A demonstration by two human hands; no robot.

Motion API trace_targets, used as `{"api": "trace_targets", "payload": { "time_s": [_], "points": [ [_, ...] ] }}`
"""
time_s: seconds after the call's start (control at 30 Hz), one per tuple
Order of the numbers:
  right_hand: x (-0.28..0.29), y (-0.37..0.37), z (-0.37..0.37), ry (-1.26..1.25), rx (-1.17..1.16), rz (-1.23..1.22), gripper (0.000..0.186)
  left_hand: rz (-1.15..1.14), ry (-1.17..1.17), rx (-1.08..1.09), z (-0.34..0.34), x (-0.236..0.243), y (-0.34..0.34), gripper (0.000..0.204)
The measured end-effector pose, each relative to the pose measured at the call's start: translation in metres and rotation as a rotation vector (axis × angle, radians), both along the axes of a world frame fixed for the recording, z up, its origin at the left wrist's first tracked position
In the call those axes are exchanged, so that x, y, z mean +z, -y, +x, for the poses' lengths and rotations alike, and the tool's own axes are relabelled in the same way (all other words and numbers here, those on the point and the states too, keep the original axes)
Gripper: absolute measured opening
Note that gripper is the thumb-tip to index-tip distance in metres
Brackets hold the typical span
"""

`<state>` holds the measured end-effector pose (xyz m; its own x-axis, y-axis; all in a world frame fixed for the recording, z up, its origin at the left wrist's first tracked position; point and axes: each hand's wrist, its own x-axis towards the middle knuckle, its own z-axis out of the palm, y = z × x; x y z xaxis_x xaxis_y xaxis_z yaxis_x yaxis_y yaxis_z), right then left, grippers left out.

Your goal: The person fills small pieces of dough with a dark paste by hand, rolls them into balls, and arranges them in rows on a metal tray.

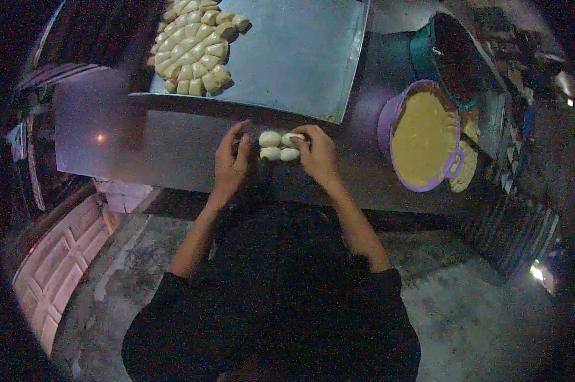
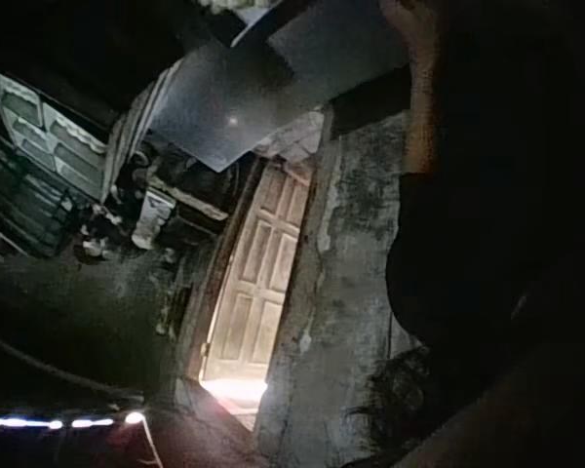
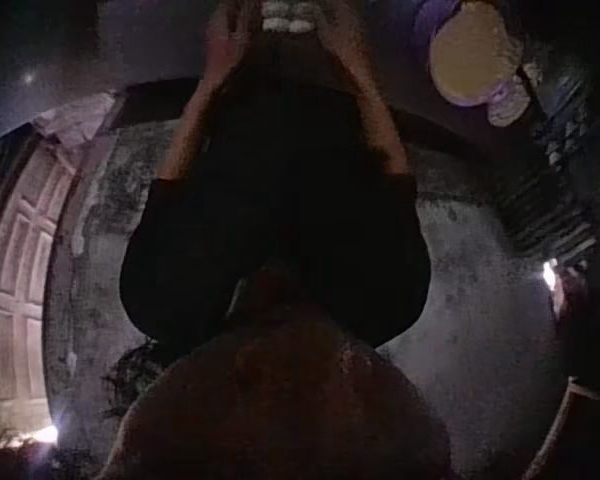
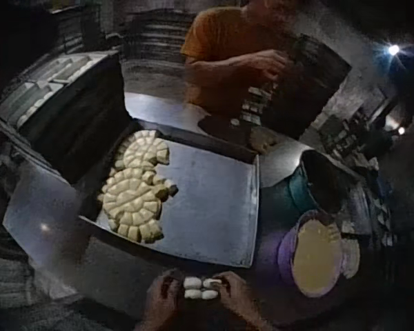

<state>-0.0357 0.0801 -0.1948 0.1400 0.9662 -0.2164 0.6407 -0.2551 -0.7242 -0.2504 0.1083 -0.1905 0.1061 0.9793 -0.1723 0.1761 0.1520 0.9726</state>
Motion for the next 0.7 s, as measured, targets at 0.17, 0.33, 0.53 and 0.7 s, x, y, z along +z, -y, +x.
{"api": "trace_targets", "payload": {
  "time_s": [0.17,0.33,0.53,0.7],
  "points": [
    [0.014,-0.007,-0.012,0.105,0.058,0.022,0.028,-0.022,-0.117,-0.030,-0.020,0.015,-0.018,0.031],
    [0.069,-0.048,-0.022,-0.087,0.193,0.007,0.025,0.280,-0.278,0.101,-0.047,0.015,-0.030,0.033],
    [0.004,-0.172,-0.074,-0.017,0.268,0.229,0.025,0.264,-0.449,0.119,-0.064,0.024,-0.030,0.027],
    [-0.021,-0.199,-0.091,-0.147,0.208,0.086,0.026,0.248,-0.363,0.203,-0.056,0.039,-0.006,0.025]
  ]
}}
